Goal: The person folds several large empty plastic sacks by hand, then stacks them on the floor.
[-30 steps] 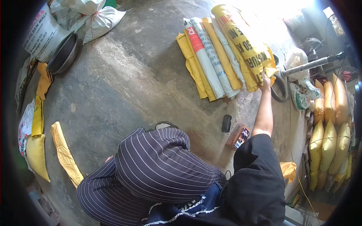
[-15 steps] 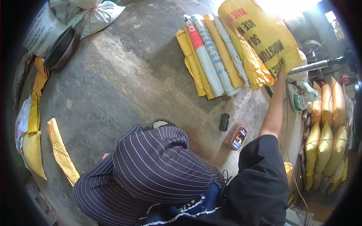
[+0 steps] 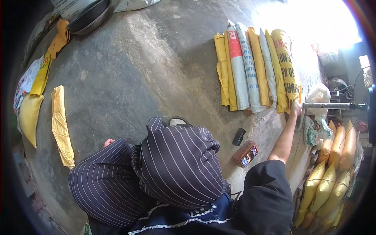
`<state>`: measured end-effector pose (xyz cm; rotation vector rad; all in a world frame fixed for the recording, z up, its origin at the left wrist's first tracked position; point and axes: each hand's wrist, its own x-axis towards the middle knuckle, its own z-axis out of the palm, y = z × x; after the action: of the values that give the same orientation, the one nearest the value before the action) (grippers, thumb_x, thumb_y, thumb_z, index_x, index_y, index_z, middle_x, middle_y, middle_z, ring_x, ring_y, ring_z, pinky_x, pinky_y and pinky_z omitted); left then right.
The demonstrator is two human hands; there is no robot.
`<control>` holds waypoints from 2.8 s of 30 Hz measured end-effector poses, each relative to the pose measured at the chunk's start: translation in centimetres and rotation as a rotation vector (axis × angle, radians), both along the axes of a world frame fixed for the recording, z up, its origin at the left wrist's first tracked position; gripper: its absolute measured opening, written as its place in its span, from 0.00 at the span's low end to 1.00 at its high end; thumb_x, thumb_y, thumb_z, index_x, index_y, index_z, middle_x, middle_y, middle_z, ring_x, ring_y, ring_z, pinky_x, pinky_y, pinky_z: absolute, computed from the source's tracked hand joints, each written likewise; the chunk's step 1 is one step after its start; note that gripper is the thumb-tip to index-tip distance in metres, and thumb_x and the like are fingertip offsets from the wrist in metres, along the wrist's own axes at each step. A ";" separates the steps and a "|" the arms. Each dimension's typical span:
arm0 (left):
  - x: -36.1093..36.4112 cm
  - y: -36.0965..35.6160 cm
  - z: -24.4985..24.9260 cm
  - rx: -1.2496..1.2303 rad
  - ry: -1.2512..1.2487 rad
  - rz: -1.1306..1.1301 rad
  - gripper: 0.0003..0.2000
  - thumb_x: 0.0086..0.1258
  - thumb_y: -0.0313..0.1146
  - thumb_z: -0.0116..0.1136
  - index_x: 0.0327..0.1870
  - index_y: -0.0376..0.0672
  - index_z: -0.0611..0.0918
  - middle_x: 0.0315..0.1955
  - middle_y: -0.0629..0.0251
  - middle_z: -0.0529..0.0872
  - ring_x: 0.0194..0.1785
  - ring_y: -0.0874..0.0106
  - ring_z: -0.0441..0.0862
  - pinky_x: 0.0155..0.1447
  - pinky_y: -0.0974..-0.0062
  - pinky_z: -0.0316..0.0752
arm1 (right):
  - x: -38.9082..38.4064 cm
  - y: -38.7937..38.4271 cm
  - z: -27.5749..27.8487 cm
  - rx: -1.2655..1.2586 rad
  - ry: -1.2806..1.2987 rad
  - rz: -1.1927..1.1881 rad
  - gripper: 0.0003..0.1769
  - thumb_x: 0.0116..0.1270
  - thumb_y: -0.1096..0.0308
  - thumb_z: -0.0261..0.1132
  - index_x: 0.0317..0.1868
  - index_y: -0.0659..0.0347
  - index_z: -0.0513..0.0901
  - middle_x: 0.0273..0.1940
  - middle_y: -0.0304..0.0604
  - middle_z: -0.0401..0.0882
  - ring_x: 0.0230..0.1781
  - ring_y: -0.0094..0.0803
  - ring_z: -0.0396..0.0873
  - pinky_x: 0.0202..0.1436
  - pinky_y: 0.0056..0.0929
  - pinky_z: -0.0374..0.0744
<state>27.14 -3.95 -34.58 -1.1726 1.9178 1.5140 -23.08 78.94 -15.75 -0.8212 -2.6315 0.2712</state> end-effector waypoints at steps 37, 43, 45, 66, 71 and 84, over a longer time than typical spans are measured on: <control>-31.9 -3.6 26.1 -0.706 0.291 -1.045 0.08 0.64 0.32 0.54 0.32 0.35 0.76 0.29 0.56 0.80 0.33 0.68 0.78 0.40 0.70 0.72 | -0.1 -19.0 -5.8 0.202 -0.640 0.326 0.72 0.44 0.33 0.67 0.68 0.81 0.36 0.52 0.65 0.76 0.52 0.50 0.78 0.55 0.36 0.76; -41.7 12.2 20.5 -0.527 0.519 -0.790 0.12 0.69 0.35 0.50 0.46 0.37 0.78 0.38 0.59 0.83 0.42 0.70 0.79 0.47 0.71 0.74 | -1.7 -19.1 -8.4 0.265 -0.679 0.307 0.73 0.44 0.33 0.68 0.68 0.82 0.35 0.56 0.67 0.72 0.56 0.52 0.74 0.59 0.44 0.73; -41.7 18.6 17.9 -0.319 0.428 -0.786 0.13 0.69 0.36 0.52 0.48 0.38 0.79 0.39 0.62 0.84 0.42 0.70 0.80 0.47 0.72 0.76 | -1.6 -19.3 -8.3 0.305 -0.725 0.333 0.74 0.45 0.32 0.67 0.67 0.82 0.34 0.56 0.68 0.72 0.57 0.52 0.74 0.59 0.42 0.73; -48.4 49.3 9.3 0.048 0.604 -0.285 0.17 0.65 0.39 0.56 0.44 0.32 0.76 0.40 0.46 0.82 0.44 0.48 0.80 0.48 0.59 0.73 | 5.8 -20.1 -5.7 0.503 -0.245 0.887 0.27 0.62 0.70 0.55 0.60 0.75 0.67 0.27 0.56 0.80 0.24 0.50 0.80 0.27 0.42 0.78; -44.6 45.2 10.5 0.193 0.841 -0.125 0.12 0.67 0.35 0.55 0.36 0.32 0.78 0.30 0.43 0.80 0.40 0.47 0.78 0.42 0.58 0.71 | 8.3 -24.0 -2.0 0.494 -0.205 0.894 0.27 0.62 0.70 0.56 0.60 0.75 0.68 0.31 0.55 0.80 0.26 0.46 0.81 0.28 0.38 0.79; -41.7 39.2 16.2 -0.259 0.836 0.137 0.29 0.68 0.43 0.54 0.64 0.33 0.65 0.58 0.43 0.71 0.58 0.47 0.71 0.60 0.58 0.66 | 11.3 -28.6 -5.7 0.514 -0.207 0.887 0.29 0.57 0.69 0.57 0.59 0.74 0.70 0.42 0.75 0.76 0.42 0.59 0.79 0.42 0.40 0.81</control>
<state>-14.58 35.21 -18.37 -0.8287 2.6670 2.0995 -11.76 50.30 -21.48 0.5296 -2.8821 -0.2849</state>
